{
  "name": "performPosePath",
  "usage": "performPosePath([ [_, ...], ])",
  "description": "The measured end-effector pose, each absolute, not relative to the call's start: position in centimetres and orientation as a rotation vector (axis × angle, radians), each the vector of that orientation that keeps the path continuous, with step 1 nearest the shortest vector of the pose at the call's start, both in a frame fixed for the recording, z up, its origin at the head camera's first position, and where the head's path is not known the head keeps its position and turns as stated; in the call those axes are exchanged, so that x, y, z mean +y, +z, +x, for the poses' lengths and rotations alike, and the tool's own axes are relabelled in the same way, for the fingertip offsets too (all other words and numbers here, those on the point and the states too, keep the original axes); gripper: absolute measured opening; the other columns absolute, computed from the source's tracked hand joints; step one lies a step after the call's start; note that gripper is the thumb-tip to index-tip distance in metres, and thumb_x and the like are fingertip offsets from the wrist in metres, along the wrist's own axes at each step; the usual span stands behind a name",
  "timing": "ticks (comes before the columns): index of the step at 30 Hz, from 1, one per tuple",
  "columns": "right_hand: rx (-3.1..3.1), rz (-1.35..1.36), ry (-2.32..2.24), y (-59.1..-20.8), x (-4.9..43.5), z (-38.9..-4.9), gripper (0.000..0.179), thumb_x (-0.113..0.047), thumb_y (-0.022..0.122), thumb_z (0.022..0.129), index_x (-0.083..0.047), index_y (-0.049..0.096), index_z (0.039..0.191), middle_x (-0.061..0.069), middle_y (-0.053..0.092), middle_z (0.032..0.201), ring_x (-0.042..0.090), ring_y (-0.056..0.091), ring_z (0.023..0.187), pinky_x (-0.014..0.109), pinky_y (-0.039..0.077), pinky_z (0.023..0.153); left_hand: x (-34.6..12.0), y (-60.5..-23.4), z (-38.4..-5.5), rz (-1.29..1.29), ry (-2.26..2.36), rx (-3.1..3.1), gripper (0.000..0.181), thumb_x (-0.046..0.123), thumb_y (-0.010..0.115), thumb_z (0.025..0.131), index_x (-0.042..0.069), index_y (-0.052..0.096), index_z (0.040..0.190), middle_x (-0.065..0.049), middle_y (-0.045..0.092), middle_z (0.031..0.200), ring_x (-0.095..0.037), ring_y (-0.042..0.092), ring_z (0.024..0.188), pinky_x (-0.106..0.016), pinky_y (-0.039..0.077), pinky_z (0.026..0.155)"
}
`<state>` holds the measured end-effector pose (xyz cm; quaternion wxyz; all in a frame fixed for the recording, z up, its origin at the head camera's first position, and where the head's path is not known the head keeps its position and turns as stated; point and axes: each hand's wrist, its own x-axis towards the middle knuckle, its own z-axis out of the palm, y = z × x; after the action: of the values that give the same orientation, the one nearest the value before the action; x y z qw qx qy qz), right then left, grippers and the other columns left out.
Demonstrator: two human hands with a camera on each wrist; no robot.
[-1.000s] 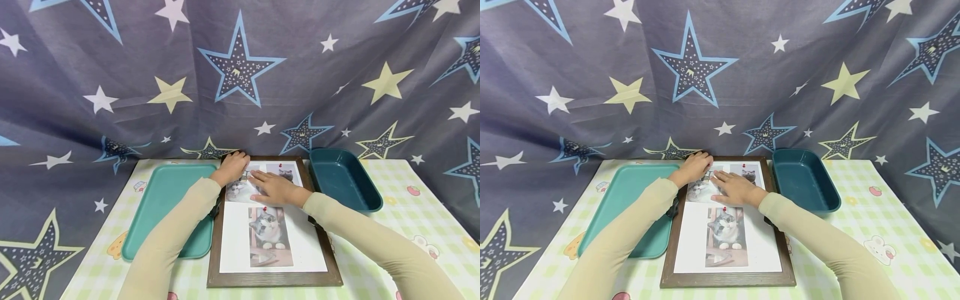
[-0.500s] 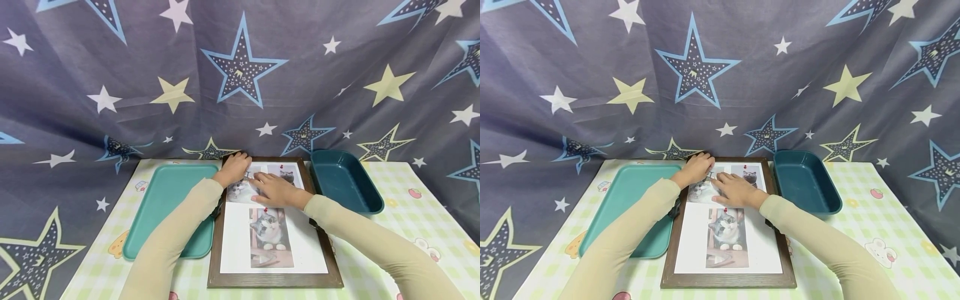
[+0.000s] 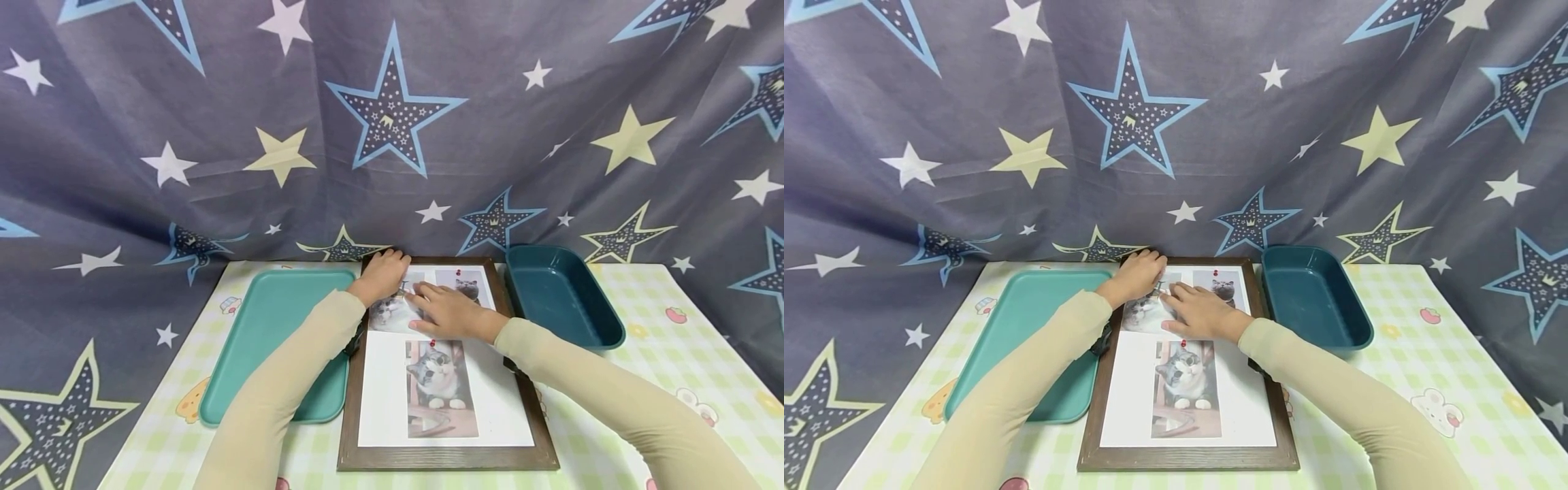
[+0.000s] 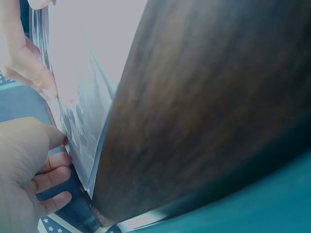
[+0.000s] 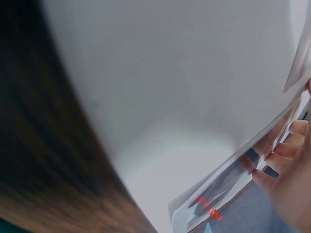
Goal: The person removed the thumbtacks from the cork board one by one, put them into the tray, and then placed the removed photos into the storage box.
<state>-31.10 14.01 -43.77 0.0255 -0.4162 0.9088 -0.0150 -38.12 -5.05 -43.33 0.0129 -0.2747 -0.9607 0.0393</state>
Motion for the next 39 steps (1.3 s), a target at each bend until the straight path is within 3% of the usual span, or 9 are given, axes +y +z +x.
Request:
performPosePath([
  [12, 2.81, -1.263, -0.052, -44.1, 14.1, -31.3, 0.069, -0.053, 0.045, 0.105, -0.008, 0.039, 0.157, 0.024, 0.037, 0.16, 0.038, 0.035, 0.15, 0.053, 0.036, 0.12, -4.9, -43.7, -38.3, -0.782, 0.175, -3.047, 0.048, 0.017, 0.06, 0.103, 0.004, 0.047, 0.147, -0.017, 0.056, 0.143, -0.034, 0.051, 0.133, -0.051, 0.043, 0.114],
  [22, 2.81, -1.273, -0.048, -44.1, 14.1, -31.2, 0.069, -0.054, 0.045, 0.105, -0.008, 0.04, 0.157, 0.024, 0.037, 0.16, 0.038, 0.035, 0.15, 0.053, 0.037, 0.12, -5.1, -44.7, -38.9, -0.794, 0.147, -3.03, 0.041, 0.015, 0.058, 0.103, 0.003, 0.049, 0.142, -0.016, 0.06, 0.135, -0.034, 0.055, 0.127, -0.05, 0.047, 0.11],
  [39, 2.801, -1.262, -0.051, -43.8, 14.1, -31.2, 0.07, -0.053, 0.044, 0.105, -0.007, 0.038, 0.157, 0.026, 0.034, 0.162, 0.04, 0.032, 0.151, 0.055, 0.034, 0.121, -5.0, -44.8, -39.2, -0.771, 0.159, -3.064, 0.047, 0.017, 0.056, 0.105, 0.004, 0.043, 0.148, -0.016, 0.055, 0.143, -0.033, 0.051, 0.133, -0.049, 0.043, 0.114],
])
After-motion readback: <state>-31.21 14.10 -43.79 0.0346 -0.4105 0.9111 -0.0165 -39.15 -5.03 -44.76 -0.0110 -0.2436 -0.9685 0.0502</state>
